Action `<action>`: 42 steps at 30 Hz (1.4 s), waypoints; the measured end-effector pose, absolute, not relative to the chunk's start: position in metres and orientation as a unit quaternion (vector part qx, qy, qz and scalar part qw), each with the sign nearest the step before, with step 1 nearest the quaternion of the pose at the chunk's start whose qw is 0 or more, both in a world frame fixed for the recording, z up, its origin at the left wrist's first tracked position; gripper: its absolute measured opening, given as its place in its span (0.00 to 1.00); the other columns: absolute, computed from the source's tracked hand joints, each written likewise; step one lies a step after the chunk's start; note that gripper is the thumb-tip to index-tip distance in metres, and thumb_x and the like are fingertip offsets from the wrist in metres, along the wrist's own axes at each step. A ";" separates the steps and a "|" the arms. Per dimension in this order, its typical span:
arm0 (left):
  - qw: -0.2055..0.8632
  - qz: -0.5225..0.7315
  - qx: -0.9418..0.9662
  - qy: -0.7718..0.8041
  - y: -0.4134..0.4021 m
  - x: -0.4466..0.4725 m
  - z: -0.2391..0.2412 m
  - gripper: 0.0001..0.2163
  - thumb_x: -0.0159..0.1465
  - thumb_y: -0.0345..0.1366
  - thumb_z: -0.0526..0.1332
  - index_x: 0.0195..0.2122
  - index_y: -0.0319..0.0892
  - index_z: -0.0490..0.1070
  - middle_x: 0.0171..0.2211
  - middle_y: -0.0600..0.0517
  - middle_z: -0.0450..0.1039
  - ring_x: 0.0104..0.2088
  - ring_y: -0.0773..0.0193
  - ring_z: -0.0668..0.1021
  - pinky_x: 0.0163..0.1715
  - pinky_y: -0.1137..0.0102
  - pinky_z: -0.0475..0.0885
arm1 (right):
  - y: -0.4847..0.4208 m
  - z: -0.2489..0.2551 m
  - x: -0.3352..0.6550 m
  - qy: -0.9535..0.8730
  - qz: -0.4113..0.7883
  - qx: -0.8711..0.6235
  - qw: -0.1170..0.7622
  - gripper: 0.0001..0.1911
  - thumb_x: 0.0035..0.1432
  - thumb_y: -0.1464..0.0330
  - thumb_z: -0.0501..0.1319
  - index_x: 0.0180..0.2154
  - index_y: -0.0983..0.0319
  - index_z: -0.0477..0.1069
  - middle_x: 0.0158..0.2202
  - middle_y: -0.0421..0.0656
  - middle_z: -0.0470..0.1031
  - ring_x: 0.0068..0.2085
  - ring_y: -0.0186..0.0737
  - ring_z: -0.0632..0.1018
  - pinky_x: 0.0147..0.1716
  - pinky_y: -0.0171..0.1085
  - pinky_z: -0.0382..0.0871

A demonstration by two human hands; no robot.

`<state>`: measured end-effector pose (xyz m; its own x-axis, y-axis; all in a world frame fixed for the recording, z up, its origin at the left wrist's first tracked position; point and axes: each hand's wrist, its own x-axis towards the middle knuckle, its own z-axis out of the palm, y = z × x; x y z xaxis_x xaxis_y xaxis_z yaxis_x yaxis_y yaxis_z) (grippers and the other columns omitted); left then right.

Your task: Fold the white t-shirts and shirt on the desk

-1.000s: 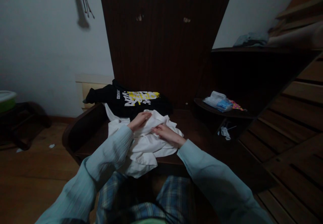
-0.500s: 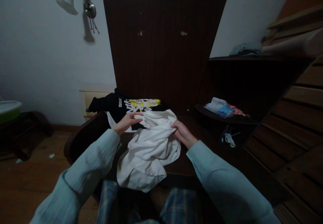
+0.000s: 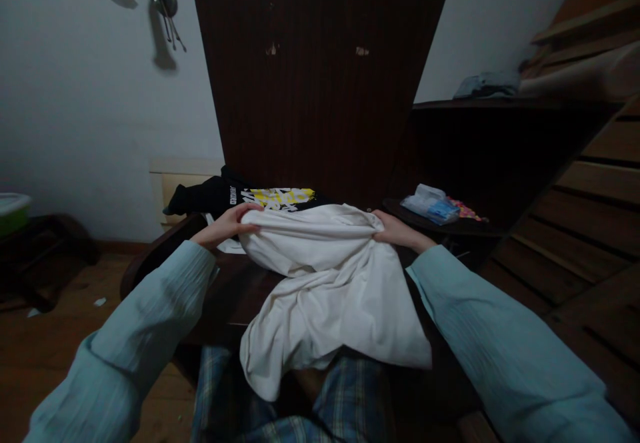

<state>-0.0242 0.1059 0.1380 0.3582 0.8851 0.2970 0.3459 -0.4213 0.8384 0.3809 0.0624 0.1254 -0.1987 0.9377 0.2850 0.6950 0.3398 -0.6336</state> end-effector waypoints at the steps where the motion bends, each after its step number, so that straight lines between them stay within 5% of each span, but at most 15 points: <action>1: 0.310 0.400 0.753 0.420 0.109 -0.026 0.136 0.28 0.41 0.39 0.65 0.46 0.40 0.67 0.44 0.48 0.70 0.42 0.58 0.72 0.41 0.68 0.67 | 0.065 0.124 0.385 -0.752 0.124 -0.565 0.315 0.16 0.36 0.75 0.59 0.34 0.63 0.68 0.33 0.43 0.74 0.35 0.41 0.73 0.33 0.34 0.66; 6: 0.116 0.389 0.742 0.534 0.117 -0.032 0.124 0.13 0.46 0.39 0.58 0.32 0.39 0.69 0.33 0.47 0.73 0.37 0.55 0.73 0.39 0.65 0.66 | 0.066 0.119 0.401 -0.680 -0.084 -0.648 0.332 0.13 0.41 0.78 0.52 0.29 0.62 0.68 0.29 0.44 0.74 0.34 0.41 0.73 0.33 0.34 0.63; 10: 0.158 0.390 0.728 0.541 0.114 -0.029 0.118 0.05 0.45 0.34 0.54 0.23 0.41 0.64 0.27 0.51 0.71 0.32 0.60 0.72 0.32 0.70 0.66 | 0.066 0.119 0.408 -0.603 -0.139 -0.688 0.378 0.11 0.41 0.76 0.54 0.29 0.61 0.69 0.31 0.45 0.73 0.35 0.44 0.73 0.33 0.37 0.63; 15: 0.347 0.384 0.683 0.515 0.101 -0.030 0.121 0.06 0.44 0.34 0.57 0.24 0.41 0.62 0.18 0.58 0.63 0.20 0.69 0.67 0.19 0.76 0.61 | 0.072 0.120 0.427 -0.523 0.043 -0.671 0.525 0.05 0.36 0.73 0.57 0.23 0.61 0.66 0.23 0.41 0.70 0.29 0.41 0.71 0.30 0.37 0.64; 20: 0.498 0.270 0.654 0.501 0.079 -0.043 0.146 0.10 0.42 0.36 0.65 0.26 0.39 0.71 0.23 0.53 0.72 0.25 0.62 0.74 0.22 0.73 0.67 | 0.069 0.137 0.441 -0.472 0.327 -0.555 0.602 0.09 0.34 0.71 0.56 0.25 0.60 0.66 0.22 0.39 0.69 0.25 0.37 0.70 0.27 0.36 0.64; 23: 0.531 0.317 0.615 0.490 0.076 -0.048 0.162 0.12 0.42 0.38 0.67 0.28 0.39 0.73 0.24 0.51 0.74 0.29 0.58 0.76 0.26 0.70 0.71 | 0.072 0.146 0.439 -0.473 0.371 -0.526 0.601 0.06 0.36 0.68 0.56 0.24 0.60 0.65 0.22 0.40 0.69 0.25 0.38 0.70 0.27 0.36 0.64; 28: 0.517 0.356 0.588 0.510 0.087 -0.050 0.161 0.21 0.44 0.46 0.67 0.35 0.37 0.73 0.28 0.48 0.76 0.27 0.59 0.76 0.24 0.70 0.71 | 0.084 0.130 0.427 -0.540 0.221 -0.615 0.531 0.11 0.37 0.62 0.62 0.23 0.62 0.67 0.22 0.40 0.70 0.27 0.38 0.70 0.27 0.35 0.62; 37: 0.383 0.468 0.567 0.559 0.107 -0.050 0.123 0.20 0.38 0.48 0.68 0.25 0.37 0.70 0.21 0.52 0.72 0.23 0.64 0.72 0.22 0.73 0.65 | 0.093 0.103 0.416 -0.640 -0.023 -0.685 0.347 0.10 0.48 0.66 0.56 0.24 0.62 0.73 0.31 0.47 0.76 0.36 0.43 0.74 0.35 0.36 0.62; 42: 0.374 0.446 0.614 0.532 0.116 -0.049 0.118 0.22 0.38 0.49 0.66 0.30 0.39 0.72 0.28 0.50 0.74 0.29 0.61 0.73 0.27 0.72 0.67 | 0.098 0.098 0.410 -0.597 0.089 -0.678 0.420 0.12 0.50 0.64 0.54 0.22 0.62 0.70 0.27 0.44 0.75 0.32 0.40 0.73 0.33 0.35 0.64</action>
